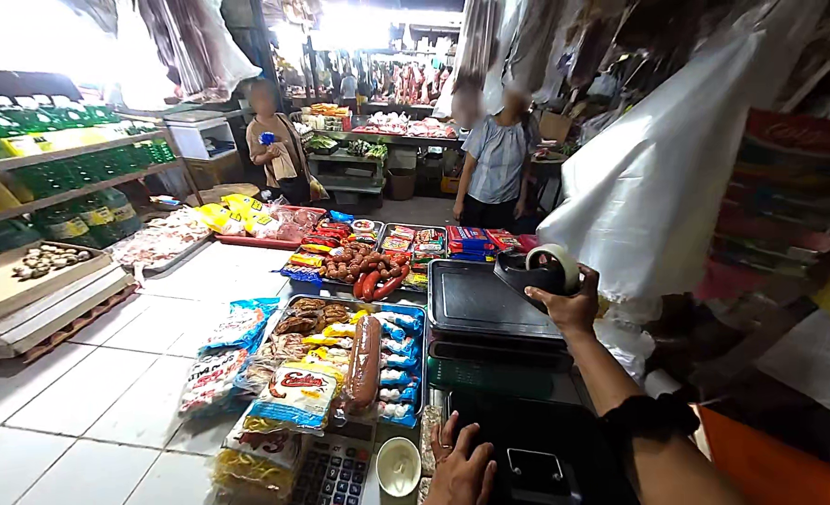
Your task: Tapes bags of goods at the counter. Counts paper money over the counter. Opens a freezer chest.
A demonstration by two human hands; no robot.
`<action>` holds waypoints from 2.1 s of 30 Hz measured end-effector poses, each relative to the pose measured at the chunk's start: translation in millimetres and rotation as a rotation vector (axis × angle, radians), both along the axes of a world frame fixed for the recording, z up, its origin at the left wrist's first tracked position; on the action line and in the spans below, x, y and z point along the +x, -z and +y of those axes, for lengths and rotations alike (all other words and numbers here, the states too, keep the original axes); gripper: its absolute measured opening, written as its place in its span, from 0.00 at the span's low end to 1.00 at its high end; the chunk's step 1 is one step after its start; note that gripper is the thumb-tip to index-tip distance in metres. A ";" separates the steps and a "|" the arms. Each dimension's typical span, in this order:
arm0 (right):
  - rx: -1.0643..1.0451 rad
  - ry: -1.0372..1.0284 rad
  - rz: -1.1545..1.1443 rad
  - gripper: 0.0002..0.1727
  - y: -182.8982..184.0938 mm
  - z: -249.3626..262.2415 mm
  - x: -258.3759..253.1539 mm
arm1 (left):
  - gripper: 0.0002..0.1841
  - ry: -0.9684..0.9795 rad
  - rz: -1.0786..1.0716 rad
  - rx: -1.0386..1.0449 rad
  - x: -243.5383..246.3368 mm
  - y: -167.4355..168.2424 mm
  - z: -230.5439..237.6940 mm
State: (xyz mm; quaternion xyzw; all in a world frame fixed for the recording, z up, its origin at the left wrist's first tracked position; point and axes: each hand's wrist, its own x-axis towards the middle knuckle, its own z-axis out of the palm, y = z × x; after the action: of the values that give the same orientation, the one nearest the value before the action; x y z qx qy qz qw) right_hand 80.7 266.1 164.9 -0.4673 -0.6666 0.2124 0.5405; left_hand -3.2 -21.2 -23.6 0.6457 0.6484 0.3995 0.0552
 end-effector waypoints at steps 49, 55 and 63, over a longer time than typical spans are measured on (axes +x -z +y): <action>-0.457 0.108 0.001 0.52 -23.8 -8.3 -13.1 | 0.17 -0.040 0.058 0.063 -2.4 11.0 0.5; -0.465 0.112 0.018 0.53 -25.6 -10.9 -6.2 | 0.18 -0.035 0.035 0.033 -2.1 8.4 -0.2; -0.461 0.142 0.009 0.54 -22.2 -8.6 3.8 | 0.18 -0.025 0.017 0.025 -2.5 7.6 -0.4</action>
State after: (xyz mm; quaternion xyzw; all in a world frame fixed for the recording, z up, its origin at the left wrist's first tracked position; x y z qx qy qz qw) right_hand 84.5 257.5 187.1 -0.6230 -0.5637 0.3225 0.4360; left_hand -5.8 -21.6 -31.2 0.6415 0.6519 0.4028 0.0364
